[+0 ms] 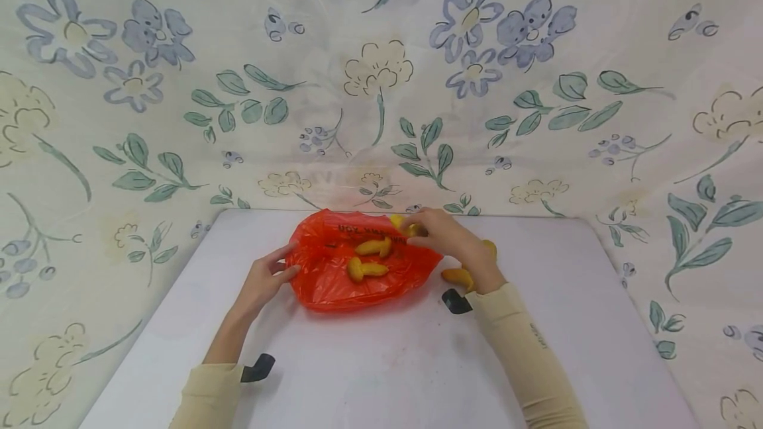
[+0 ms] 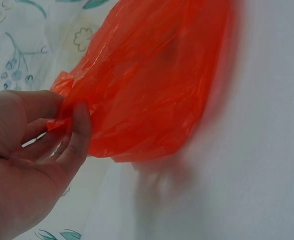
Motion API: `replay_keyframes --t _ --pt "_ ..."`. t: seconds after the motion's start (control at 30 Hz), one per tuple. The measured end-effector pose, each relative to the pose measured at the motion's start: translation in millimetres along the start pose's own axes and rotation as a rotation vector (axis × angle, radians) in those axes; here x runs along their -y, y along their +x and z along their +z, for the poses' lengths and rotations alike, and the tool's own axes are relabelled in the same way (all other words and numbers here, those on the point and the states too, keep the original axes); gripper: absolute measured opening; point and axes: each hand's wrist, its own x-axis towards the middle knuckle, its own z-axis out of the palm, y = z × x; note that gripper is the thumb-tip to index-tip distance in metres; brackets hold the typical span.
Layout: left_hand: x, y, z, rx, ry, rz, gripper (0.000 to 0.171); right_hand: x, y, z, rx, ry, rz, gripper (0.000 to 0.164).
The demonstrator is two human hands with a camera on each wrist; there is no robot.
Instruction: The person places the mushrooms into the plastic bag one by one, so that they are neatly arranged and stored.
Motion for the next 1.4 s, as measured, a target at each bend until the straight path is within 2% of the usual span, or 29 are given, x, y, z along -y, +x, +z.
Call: replay_keyframes --t 0.37,0.73,1.4 --pt "-1.9 1.6 2.5 0.004 0.007 -0.01 0.057 6.7 8.2 13.3 0.027 0.022 -0.001 0.031" --pt "-2.2 2.0 2.1 0.007 0.002 0.003 0.057 9.3 10.3 19.4 0.061 0.02 -0.054 0.03" --pt "-1.3 0.6 2.1 0.0 -0.005 0.011 0.057 12.3 20.7 43.1 0.14 0.052 -0.009 0.028"
